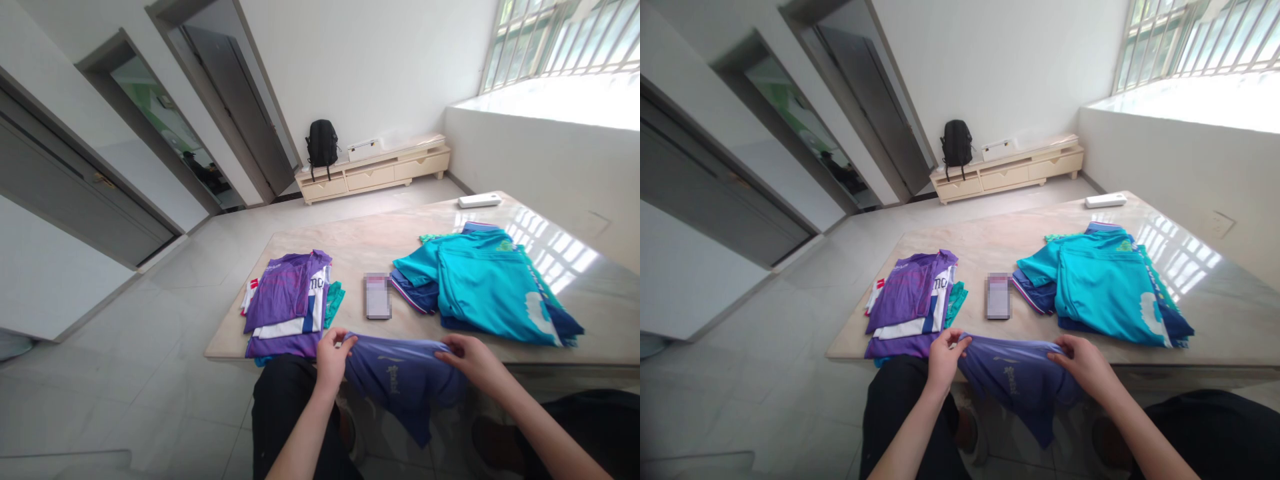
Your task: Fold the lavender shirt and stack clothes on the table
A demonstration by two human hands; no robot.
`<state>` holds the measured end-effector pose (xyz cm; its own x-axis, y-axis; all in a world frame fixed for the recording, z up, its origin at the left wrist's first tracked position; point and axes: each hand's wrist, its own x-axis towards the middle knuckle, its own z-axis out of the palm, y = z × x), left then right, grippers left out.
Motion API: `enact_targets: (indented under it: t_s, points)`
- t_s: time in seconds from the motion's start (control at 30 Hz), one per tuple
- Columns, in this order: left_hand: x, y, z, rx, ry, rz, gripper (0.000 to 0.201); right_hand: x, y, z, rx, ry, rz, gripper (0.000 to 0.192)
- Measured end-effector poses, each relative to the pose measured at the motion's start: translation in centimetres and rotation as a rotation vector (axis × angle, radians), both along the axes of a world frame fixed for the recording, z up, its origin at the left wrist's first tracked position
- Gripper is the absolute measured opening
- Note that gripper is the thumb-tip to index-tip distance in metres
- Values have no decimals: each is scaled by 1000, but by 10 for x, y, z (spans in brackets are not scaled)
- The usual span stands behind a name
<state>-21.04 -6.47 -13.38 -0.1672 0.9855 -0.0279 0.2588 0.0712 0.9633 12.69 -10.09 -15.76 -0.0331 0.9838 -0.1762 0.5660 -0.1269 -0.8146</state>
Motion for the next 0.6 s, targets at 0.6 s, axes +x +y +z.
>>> enact_targets:
  t_s: [0.6]
  points:
    - [4,0,-1,10,44,-78,37,1,2,-7,18,42,1,33]
